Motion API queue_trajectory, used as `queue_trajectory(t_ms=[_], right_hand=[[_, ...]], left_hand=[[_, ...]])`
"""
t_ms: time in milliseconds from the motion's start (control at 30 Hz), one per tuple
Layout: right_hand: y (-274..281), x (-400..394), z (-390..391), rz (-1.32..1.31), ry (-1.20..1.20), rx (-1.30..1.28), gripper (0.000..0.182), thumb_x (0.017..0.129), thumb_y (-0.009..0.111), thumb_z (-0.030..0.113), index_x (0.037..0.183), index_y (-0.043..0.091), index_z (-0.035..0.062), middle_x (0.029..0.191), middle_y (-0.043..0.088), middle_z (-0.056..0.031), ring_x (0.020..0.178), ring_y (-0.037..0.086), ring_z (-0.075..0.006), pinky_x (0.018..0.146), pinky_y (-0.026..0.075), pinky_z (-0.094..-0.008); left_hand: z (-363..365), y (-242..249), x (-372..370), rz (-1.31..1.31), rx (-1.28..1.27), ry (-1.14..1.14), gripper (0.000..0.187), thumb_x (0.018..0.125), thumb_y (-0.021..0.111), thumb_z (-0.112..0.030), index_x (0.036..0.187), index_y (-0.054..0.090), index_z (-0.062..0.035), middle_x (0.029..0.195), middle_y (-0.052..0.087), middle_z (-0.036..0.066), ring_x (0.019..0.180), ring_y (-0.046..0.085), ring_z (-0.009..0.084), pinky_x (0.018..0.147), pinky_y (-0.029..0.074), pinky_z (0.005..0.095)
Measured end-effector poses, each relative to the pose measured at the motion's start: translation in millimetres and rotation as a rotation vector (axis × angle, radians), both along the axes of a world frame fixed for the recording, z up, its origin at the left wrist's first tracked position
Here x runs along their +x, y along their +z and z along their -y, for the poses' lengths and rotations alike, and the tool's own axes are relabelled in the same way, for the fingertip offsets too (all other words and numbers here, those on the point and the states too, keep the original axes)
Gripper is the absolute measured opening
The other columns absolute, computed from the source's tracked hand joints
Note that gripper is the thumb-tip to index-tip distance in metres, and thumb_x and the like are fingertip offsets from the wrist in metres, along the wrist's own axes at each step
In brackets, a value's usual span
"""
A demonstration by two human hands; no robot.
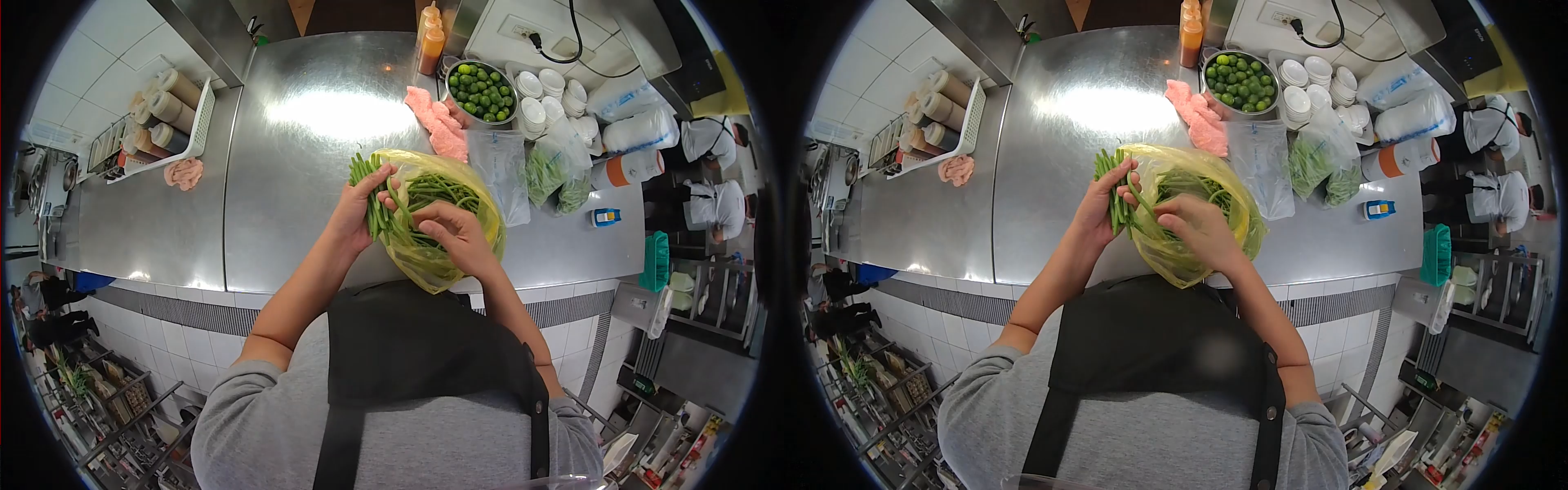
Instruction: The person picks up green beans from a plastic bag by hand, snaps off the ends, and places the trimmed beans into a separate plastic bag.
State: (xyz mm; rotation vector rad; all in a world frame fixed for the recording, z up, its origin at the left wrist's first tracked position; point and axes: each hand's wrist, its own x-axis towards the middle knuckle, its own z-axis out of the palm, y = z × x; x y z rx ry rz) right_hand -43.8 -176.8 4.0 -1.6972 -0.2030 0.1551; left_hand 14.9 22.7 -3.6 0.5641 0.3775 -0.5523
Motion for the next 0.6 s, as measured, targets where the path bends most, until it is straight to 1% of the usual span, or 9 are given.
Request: queue_trajectory(t_ms=[100,167,200,267,300,367,400,467,600], right_hand=[[-1,-2,-4,-0.052,0.082,0.014,0.012,0.089,0.069,0.01,0.092,0.069,-0.0012,0.089,0.066,-0.0093,0.085,0.064,-0.0237,0.078,0.049,-0.0355],[2,0,-6,0.006,0.034,-0.224,0.013,0.088,0.07,0.01,0.085,0.066,-0.0024,0.083,0.064,-0.0111,0.081,0.063,-0.0268,0.073,0.049,-0.0386],[1,0,-6,0.007,0.035,-0.223,0.013,0.088,0.07,0.01,0.085,0.066,-0.0024,0.083,0.064,-0.0111,0.081,0.063,-0.0268,0.073,0.049,-0.0386],[-5,-1,-5,0.209,-0.102,-0.467,0.017,0.086,0.071,0.012,0.079,0.063,-0.0018,0.079,0.062,-0.0131,0.077,0.062,-0.0317,0.071,0.049,-0.0416],[-9,-1,-3,0.207,-0.103,-0.468,0.017,0.086,0.071,0.012,0.079,0.063,-0.0018,0.079,0.062,-0.0131,0.077,0.062,-0.0317,0.071,0.049,-0.0416],[-16,3,3,0.24,-0.198,-0.727,0.018,0.084,0.072,0.014,0.077,0.063,0.0,0.078,0.063,-0.0139,0.078,0.062,-0.0357,0.072,0.05,-0.0437],[-17,7,5,0.241,-0.197,-0.726,0.018,0.084,0.072,0.014,0.077,0.063,0.0,0.078,0.063,-0.0139,0.078,0.062,-0.0357,0.072,0.05,-0.0437],[-18,12,9,-0.001,-0.176,-0.902,0.016,0.084,0.072,0.016,0.08,0.066,0.002,0.08,0.064,-0.0135,0.082,0.064,-0.0357,0.074,0.05,-0.0449],[-26,21,2,0.089,-0.206,-0.742,0.013,0.085,0.071,0.014,0.084,0.067,0.0022,0.085,0.065,-0.0141,0.086,0.064,-0.0352,0.076,0.051,-0.0449]], left_hand=[[3,0,-1,-0.01,-0.063,-0.002,0.025,0.098,0.065,-0.017,0.114,0.055,-0.001,0.083,0.065,0.005,0.059,0.055,0.0038,0.051,0.049,0.0183],[4,7,-5,0.037,0.064,0.005,0.023,0.097,0.066,-0.016,0.111,0.057,-0.001,0.079,0.064,0.006,0.059,0.055,0.0045,0.051,0.049,0.0195],[3,9,-7,0.037,0.065,0.006,0.023,0.097,0.066,-0.016,0.111,0.057,-0.001,0.079,0.064,0.006,0.059,0.055,0.0045,0.051,0.049,0.0195],[0,14,-11,0.319,0.268,-0.193,0.018,0.097,0.067,-0.015,0.105,0.061,-0.0006,0.077,0.066,0.006,0.058,0.059,0.0073,0.052,0.052,0.023],[-2,16,-13,0.318,0.267,-0.194,0.018,0.097,0.067,-0.015,0.105,0.061,-0.0006,0.077,0.066,0.006,0.058,0.059,0.0073,0.052,0.052,0.023],[-6,20,-14,0.402,0.196,-0.263,0.015,0.096,0.067,-0.015,0.101,0.062,-0.0012,0.073,0.065,0.005,0.058,0.059,0.0086,0.053,0.051,0.0237],[-6,20,-13,0.403,0.197,-0.261,0.015,0.096,0.067,-0.015,0.101,0.062,-0.0012,0.073,0.065,0.005,0.058,0.059,0.0086,0.053,0.051,0.0237],[-6,20,-10,0.396,0.194,-0.155,0.015,0.097,0.064,-0.018,0.1,0.061,-0.0032,0.07,0.06,0.004,0.056,0.053,0.0095,0.051,0.047,0.0242],[-5,13,-3,0.273,0.075,-0.092,0.017,0.099,0.06,-0.022,0.098,0.06,-0.0046,0.068,0.057,0.002,0.056,0.052,0.0109,0.055,0.048,0.0252]])
